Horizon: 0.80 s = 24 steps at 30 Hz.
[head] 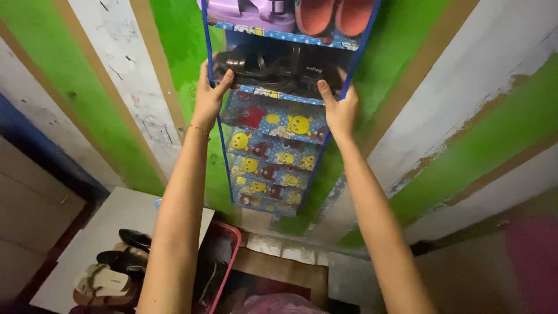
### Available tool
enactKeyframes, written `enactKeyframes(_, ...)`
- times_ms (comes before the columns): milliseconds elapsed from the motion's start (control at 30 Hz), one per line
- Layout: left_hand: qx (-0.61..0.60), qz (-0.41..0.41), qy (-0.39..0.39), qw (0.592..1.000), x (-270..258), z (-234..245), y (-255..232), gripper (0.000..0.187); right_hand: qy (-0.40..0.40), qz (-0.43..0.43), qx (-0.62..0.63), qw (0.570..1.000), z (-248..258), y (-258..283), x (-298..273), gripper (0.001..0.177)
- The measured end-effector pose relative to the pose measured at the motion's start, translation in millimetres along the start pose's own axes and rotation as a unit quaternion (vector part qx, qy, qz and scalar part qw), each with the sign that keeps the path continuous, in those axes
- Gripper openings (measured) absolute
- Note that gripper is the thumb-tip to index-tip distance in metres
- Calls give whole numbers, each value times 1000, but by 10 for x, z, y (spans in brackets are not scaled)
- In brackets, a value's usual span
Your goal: The person picks up pairs of shoes from a white table and places them into a hanging shoe rack. They handle black sandals, beige slip-ons, black flats, and brown sandals, arranging them on different shelves of the rack.
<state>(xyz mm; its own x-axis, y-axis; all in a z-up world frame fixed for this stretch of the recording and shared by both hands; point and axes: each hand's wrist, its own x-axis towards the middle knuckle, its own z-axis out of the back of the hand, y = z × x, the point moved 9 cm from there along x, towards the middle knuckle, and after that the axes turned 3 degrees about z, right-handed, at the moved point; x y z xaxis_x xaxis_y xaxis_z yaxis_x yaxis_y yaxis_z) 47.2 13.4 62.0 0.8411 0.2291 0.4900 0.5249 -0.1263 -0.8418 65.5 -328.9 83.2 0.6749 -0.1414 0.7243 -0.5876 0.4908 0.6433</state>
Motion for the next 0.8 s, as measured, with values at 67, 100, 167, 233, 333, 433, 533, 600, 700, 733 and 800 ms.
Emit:
enactKeyframes(67,0,-5,2,1000,69,24,74,51,-6,-14,-19,1000,17,-19,12,70)
enactKeyframes(100,0,-9,1,1000,79,56,114,46,-10,-28,-37,999,19,-40,-4,65)
enactKeyframes(167,5,-20,1,1000,76,66,134,49,-24,16,23,999,-25,-28,-14,64)
enactKeyframes(233,9,-33,3,999,56,46,71,53,-41,61,81,994,-32,36,-36,62)
enactKeyframes(333,17,-16,4,1000,-16,14,-46,56,-61,66,113,989,-51,16,-92,55)
enactKeyframes(433,51,-34,19,998,-37,49,-64,55,-128,38,14,991,28,-45,-181,70)
enactKeyframes(533,182,-22,-27,983,-12,238,38,80,-153,125,-99,975,99,300,-327,52)
enactKeyframes(600,221,2,-2,975,-93,220,-47,87,-205,92,-101,969,115,184,-439,66)
enactKeyframes(700,236,-39,0,971,-137,215,-28,89,-228,120,-138,956,222,574,-658,66)
enactKeyframes(733,236,-38,2,971,-193,227,-22,89,-229,119,-139,956,150,482,-693,66)
enactKeyframes(800,259,-116,-37,958,-341,237,-138,98,-206,68,-149,965,29,186,-748,70)
